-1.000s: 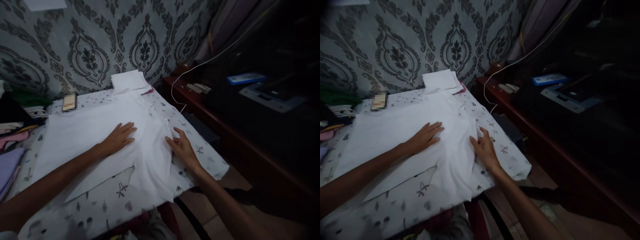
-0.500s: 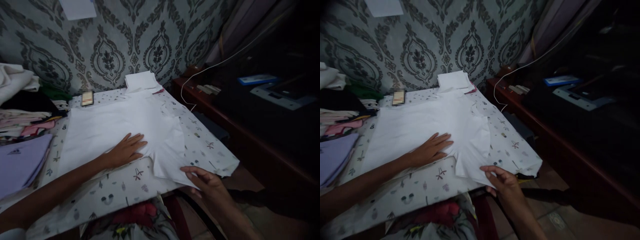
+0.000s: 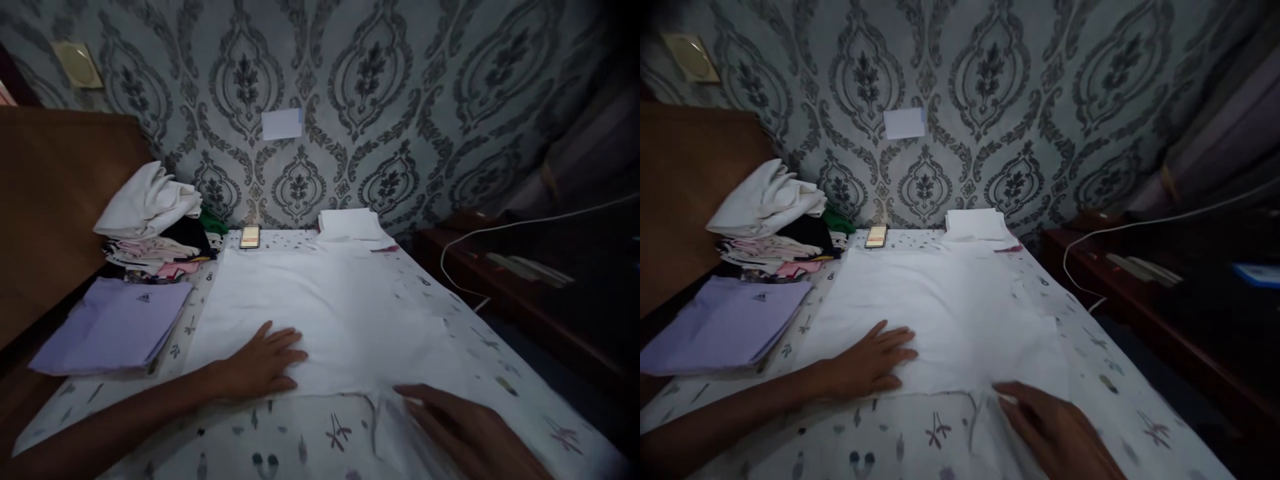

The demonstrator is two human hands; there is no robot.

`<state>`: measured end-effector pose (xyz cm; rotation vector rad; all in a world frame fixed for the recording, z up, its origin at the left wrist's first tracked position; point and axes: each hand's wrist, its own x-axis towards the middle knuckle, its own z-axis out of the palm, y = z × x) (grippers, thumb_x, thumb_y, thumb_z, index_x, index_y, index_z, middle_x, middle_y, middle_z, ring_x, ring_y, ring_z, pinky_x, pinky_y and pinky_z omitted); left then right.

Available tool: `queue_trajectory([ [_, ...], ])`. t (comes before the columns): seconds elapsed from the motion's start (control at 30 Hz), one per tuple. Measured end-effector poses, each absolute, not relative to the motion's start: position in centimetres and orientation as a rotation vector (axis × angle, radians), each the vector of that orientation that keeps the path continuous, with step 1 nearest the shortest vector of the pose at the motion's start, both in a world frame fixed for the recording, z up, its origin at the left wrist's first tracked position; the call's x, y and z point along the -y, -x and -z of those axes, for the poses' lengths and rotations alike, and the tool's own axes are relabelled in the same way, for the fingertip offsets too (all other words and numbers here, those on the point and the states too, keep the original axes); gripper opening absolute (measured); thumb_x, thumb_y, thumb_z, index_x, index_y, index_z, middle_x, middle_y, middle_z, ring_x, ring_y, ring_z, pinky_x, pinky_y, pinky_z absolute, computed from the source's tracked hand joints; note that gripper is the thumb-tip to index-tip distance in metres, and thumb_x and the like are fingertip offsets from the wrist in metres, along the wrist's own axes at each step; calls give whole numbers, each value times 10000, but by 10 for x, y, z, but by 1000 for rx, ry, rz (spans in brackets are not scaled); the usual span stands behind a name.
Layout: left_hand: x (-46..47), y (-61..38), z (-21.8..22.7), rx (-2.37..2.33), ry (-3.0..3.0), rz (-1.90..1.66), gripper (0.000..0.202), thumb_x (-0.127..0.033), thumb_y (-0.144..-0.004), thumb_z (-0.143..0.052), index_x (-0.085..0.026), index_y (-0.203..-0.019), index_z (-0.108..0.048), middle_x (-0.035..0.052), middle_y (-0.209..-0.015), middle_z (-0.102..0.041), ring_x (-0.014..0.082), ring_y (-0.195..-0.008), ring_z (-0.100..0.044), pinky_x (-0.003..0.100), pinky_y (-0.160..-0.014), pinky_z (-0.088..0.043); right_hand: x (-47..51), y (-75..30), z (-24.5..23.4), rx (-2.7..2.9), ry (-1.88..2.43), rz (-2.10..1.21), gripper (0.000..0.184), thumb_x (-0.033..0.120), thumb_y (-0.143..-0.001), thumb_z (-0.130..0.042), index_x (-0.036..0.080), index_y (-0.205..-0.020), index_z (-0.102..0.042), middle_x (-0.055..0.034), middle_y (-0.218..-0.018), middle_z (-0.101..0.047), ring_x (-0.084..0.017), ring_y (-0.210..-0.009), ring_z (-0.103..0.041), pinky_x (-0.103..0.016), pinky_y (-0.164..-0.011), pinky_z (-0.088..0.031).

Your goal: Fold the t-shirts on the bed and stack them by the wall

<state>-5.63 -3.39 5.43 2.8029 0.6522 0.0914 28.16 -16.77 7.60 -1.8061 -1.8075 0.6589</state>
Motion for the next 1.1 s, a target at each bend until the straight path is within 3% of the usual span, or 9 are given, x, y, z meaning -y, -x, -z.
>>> queue_trajectory([
  [0.17, -43, 88, -57, -1163, -2713, -318, 342, -384, -1000, -402, -237, -1249, -584, 98, -1374, -586, 236, -1264, -539, 429, -1081, -403, 64, -196, -82, 2143, 1345, -610, 317, 376, -958, -463, 195, -1093, -686, -109, -1042, -703, -226, -956, -656, -385, -861, -549],
  [0.27, -116, 109, -74, -1789, -2342, -336, 288, -261, -966, -455, -217, -1223, -577, 79, -1306, -611, 197, -1186, -581, 327, -1006, -454, 30, -140, -68, 2383, 1086, -608, 248, 283, -931, -540, 177, -1120, -660, -109, -1094, -664, -225, -1039, -592, -387, -922, -502],
  [0.37, -178, 126, -85, -2118, -2050, -272, 256, -241, -954, -476, -149, -1158, -600, 135, -1204, -643, 247, -1130, -609, 367, -924, -495, 21, -90, -54, 2581, 882, -537, 322, 320, -848, -684, 171, -1130, -640, -108, -1150, -626, -241, -1053, -543, -403, -937, -464],
  [0.43, -205, 133, -85, -2177, -1945, -211, 258, -303, -958, -519, -129, -1121, -619, 126, -1127, -661, 244, -1047, -637, 393, -872, -526, 21, -65, -47, 2620, 801, -463, 294, 329, -846, -693, 166, -1082, -631, -103, -1126, -621, -233, -1029, -524, -389, -920, -449],
  [0.53, -224, 136, -77, -2204, -1855, -146, 343, -380, -936, -592, -149, -1189, -601, 92, -1174, -635, 216, -1016, -638, 421, -865, -552, 20, -43, -42, 2647, 779, -373, 60, 214, -917, -579, 163, -917, -611, -79, -961, -626, -193, -905, -517, -330, -855, -438],
  [0.63, -230, 136, -70, -2210, -1850, -139, 359, -372, -929, -606, -159, -1218, -590, 91, -1214, -618, 225, -1044, -630, 433, -880, -552, 16, -35, -44, 2696, 789, -360, 157, 107, -923, -479, 178, -816, -568, -61, -860, -608, -178, -791, -496, -302, -746, -424],
  [0.73, -236, 139, -67, -2228, -1875, -161, 351, -379, -936, -595, -156, -1207, -597, 91, -1197, -634, 219, -1037, -638, 432, -881, -552, 16, -31, -51, 2654, 809, -513, 152, 123, -923, -447, 188, -819, -536, -65, -872, -603, -182, -794, -503, -297, -686, -410],
  [0.93, -240, 147, -62, -2253, -2014, -192, 246, -191, -930, -492, -131, -1101, -658, 199, -1164, -688, 299, -1091, -670, 357, -845, -535, 22, -13, -50, 2431, 874, -753, 146, 125, -914, -442, 201, -793, -471, -57, -863, -581, -168, -807, -518, -277, -706, -419],
  [1.1, -229, 146, -65, -2211, -2184, -211, 321, -104, -902, -423, -74, -1179, -582, 259, -1120, -672, 327, -1070, -671, 426, -882, -531, 24, -9, -46, 2511, 914, -672, 139, 130, -918, -449, 189, -807, -509, -65, -866, -607, -174, -801, -517, -281, -703, -423],
])
